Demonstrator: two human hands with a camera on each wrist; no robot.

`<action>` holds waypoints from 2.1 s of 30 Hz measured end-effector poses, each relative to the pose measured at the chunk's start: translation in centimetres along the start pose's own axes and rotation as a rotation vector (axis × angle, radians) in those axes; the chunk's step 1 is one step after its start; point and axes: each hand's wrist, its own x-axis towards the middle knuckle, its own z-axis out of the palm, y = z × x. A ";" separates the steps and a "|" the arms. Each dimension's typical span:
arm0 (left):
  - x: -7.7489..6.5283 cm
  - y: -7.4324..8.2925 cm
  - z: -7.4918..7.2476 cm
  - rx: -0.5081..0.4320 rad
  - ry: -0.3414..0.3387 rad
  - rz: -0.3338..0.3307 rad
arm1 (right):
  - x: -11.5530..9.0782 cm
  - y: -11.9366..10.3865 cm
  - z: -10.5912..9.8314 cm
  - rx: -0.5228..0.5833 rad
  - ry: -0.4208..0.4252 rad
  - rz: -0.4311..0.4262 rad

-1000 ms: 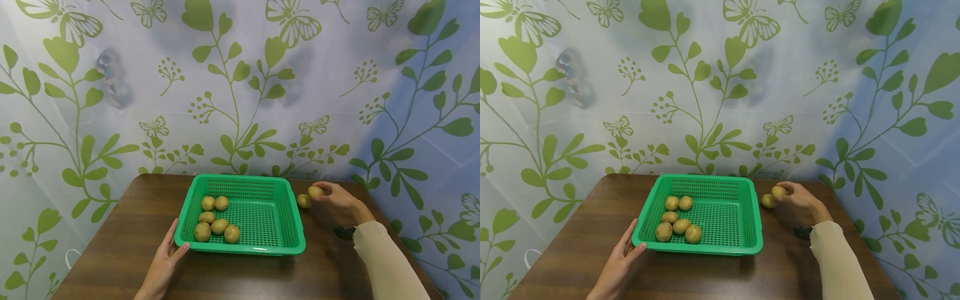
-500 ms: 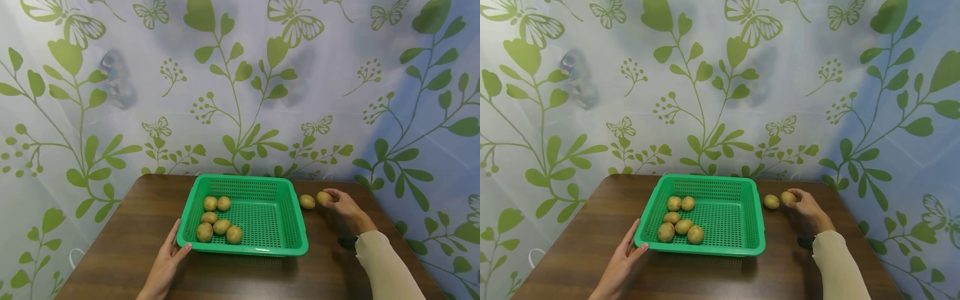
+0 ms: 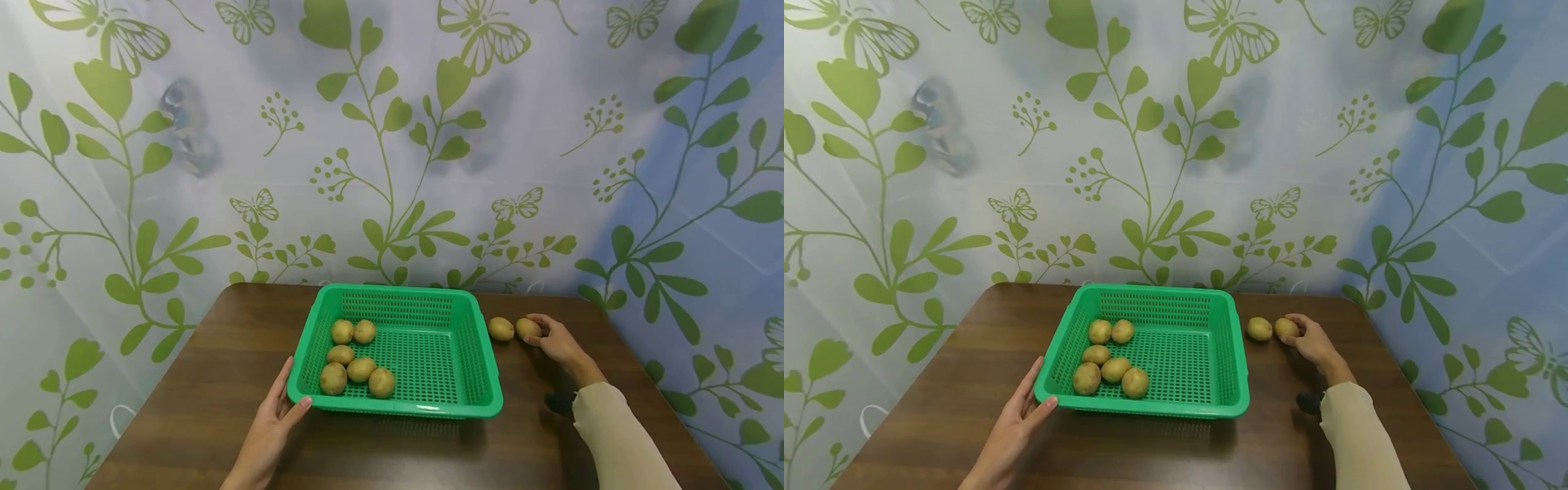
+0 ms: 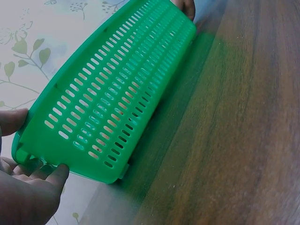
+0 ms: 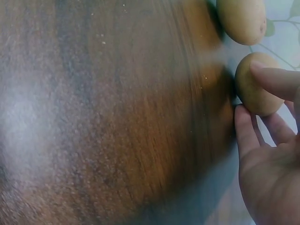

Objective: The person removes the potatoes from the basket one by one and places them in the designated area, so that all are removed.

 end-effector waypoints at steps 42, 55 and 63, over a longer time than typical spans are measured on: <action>0.0 -0.1 -0.2 -0.008 0.004 -0.008 | 0.0 -3.1 -2.6 -0.149 0.035 -0.130; 0.1 -0.2 -0.2 -0.009 -0.005 -0.001 | 1.0 -7.0 -1.5 -0.090 -0.055 -0.185; 0.1 0.0 -0.1 0.006 0.001 -0.015 | 1.3 -8.7 -0.6 -0.102 -0.088 -0.271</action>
